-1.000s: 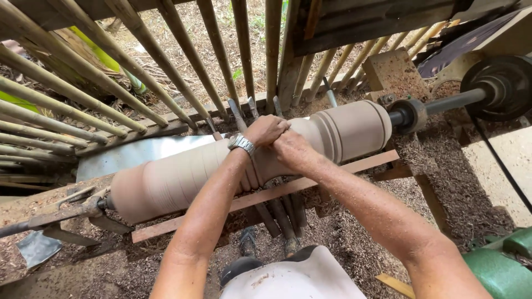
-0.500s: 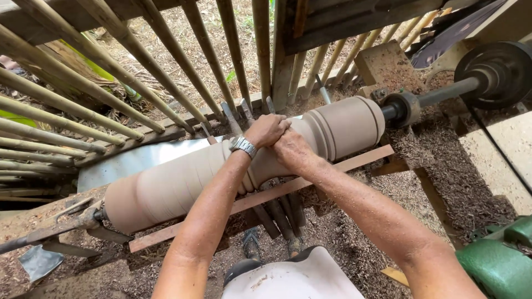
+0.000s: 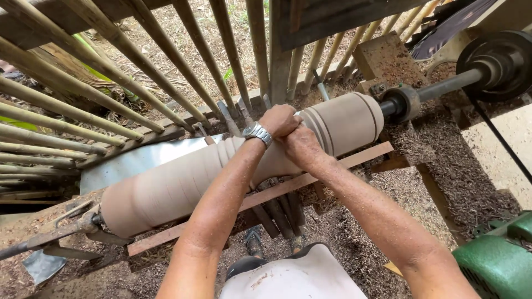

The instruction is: Sanding and finishing a turned wooden furniture leg on a mechanical lathe.

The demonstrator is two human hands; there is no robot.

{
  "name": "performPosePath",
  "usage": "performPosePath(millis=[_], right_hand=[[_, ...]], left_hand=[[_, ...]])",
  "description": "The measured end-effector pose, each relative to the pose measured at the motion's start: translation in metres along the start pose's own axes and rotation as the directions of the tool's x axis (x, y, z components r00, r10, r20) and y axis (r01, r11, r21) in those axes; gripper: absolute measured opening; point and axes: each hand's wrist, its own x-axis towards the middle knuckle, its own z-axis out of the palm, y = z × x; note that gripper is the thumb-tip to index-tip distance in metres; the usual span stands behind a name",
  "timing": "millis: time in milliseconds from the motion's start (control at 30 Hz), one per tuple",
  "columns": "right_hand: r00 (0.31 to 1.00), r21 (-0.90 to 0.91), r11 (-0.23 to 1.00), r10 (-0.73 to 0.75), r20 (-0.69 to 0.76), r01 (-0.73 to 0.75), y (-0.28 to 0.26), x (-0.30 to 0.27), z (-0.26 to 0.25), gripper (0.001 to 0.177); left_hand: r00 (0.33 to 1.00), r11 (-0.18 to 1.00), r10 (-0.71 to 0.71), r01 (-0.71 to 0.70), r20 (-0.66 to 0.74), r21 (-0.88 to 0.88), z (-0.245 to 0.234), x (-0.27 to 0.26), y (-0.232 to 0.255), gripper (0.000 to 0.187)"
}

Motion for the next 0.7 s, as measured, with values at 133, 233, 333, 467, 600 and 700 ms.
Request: performPosePath(millis=[133, 233, 333, 467, 600, 700], right_hand=[[0.989, -0.001, 0.992, 0.127, 0.079, -0.128, 0.008, -0.004, 0.007, 0.025], [0.988, -0.004, 0.990, 0.143, 0.051, -0.143, 0.015, -0.008, 0.014, 0.030], [0.992, 0.032, 0.992, 0.123, 0.022, -0.123, 0.019, -0.010, 0.015, 0.021], [0.989, 0.063, 0.989, 0.135, -0.051, -0.132, 0.015, -0.010, 0.005, 0.018], [0.988, 0.105, 0.984, 0.147, -0.044, -0.142, 0.016, -0.013, 0.009, 0.015], [0.981, 0.091, 0.979, 0.189, -0.038, -0.185, 0.016, -0.013, 0.009, 0.015]], left_hand=[[0.998, 0.999, -0.032, 0.029, 0.055, 0.041, -0.006, 0.005, 0.014, 0.041], [0.997, 0.997, -0.047, 0.044, 0.065, 0.056, -0.001, 0.012, 0.016, 0.040], [0.995, 0.994, -0.058, 0.050, 0.085, 0.093, 0.005, 0.020, 0.015, 0.034], [0.996, 0.994, -0.056, 0.048, 0.074, 0.097, 0.008, 0.027, 0.015, 0.032], [0.995, 0.993, -0.064, 0.056, 0.078, 0.107, 0.010, 0.029, 0.017, 0.033], [0.991, 0.991, -0.087, 0.076, 0.105, 0.107, 0.003, 0.030, 0.026, 0.033]])
